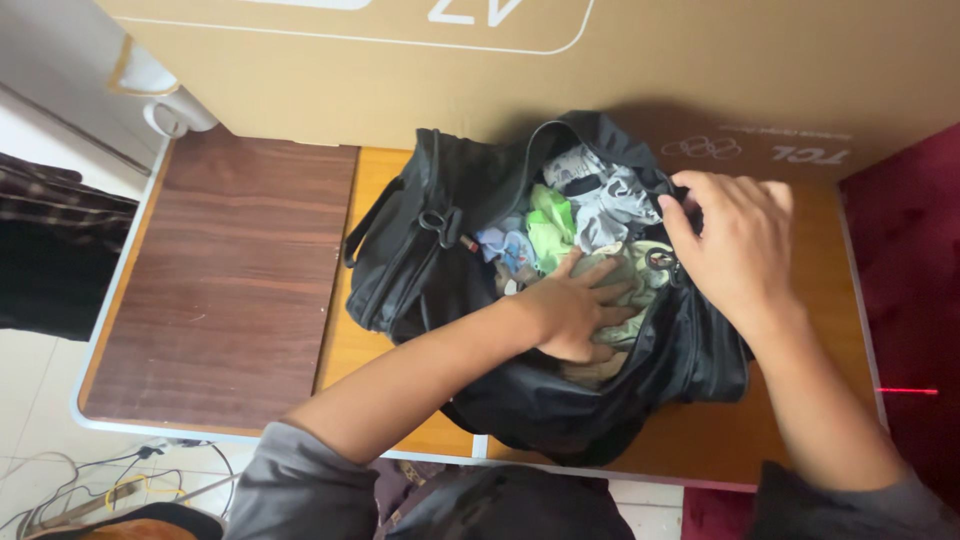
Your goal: The person takes items of clothing including a hat, a blue shirt, and small garments from an orange laundry bag and packs them into a black duffel bag.
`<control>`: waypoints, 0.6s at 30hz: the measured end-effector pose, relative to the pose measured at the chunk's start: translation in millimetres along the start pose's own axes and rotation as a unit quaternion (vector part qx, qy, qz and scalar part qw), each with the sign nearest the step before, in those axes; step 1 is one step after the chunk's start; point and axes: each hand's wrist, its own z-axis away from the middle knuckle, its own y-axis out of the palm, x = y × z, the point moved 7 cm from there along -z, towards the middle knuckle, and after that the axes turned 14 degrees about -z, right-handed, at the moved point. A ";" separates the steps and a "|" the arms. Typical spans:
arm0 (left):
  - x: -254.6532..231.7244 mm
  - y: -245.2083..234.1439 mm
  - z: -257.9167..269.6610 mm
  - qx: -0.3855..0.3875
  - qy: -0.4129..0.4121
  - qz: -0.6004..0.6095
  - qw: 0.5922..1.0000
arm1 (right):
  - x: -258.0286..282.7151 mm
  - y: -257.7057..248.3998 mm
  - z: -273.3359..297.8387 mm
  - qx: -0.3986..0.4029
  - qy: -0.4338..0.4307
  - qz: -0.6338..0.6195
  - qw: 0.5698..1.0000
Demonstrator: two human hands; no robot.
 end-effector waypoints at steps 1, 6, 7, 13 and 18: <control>-0.6 -5.2 3.5 0.005 -0.001 0.006 1.000 | 4.0 -2.9 0.4 0.004 0.010 0.000 1.000; 4.7 -43.4 46.4 -0.140 -0.022 0.043 0.989 | 43.7 -18.5 -0.6 0.034 -0.028 0.016 0.999; 8.0 -56.0 62.4 -0.217 -0.030 0.065 0.974 | 54.5 -19.6 -3.5 0.048 -0.042 0.010 0.998; 15.7 -54.9 175.0 -0.293 -0.104 0.205 0.928 | 131.5 -26.5 -2.7 0.050 -0.059 -0.012 0.997; -8.9 -33.8 296.2 -0.385 -0.167 0.190 0.888 | 213.4 4.3 26.4 0.120 -0.076 -0.100 0.985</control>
